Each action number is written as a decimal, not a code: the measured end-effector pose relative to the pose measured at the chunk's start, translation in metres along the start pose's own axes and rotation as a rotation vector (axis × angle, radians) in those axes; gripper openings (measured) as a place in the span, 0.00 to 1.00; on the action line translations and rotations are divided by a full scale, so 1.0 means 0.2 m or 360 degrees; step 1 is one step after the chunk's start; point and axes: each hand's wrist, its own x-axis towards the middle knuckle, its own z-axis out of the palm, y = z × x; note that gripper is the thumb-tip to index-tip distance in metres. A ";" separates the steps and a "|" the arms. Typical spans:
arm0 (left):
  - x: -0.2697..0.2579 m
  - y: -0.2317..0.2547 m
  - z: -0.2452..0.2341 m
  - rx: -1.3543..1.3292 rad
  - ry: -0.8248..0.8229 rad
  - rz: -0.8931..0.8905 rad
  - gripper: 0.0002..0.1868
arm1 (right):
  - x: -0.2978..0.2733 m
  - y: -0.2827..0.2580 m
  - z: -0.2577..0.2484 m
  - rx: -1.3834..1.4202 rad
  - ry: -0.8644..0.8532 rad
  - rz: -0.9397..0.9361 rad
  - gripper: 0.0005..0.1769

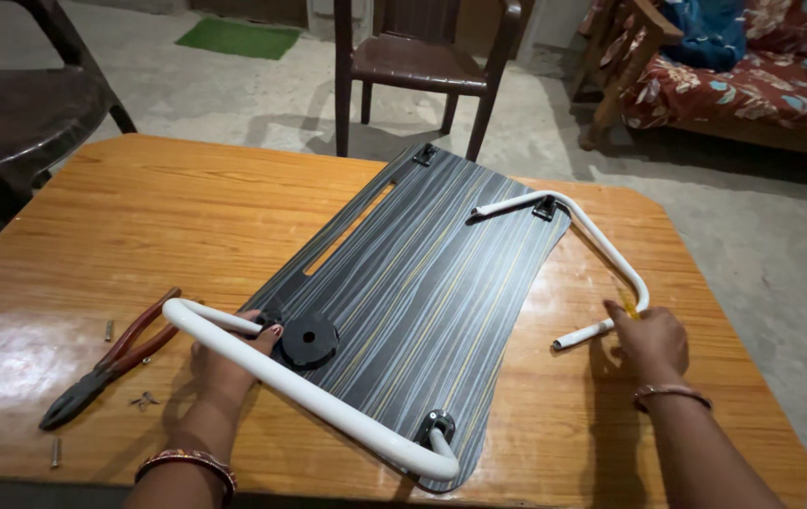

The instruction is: The person assembles a small table by attaching a white metal frame to a striped tabletop using a screwdriver. They position the frame, insert screws, and tighten them at each corner to secure the legs to the tabletop.

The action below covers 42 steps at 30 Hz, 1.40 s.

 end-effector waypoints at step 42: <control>-0.12 0.13 -0.13 -0.0016 0.0036 0.0065 0.25 | 0.29 0.56 -0.18 0.0807 0.0349 0.0538 0.17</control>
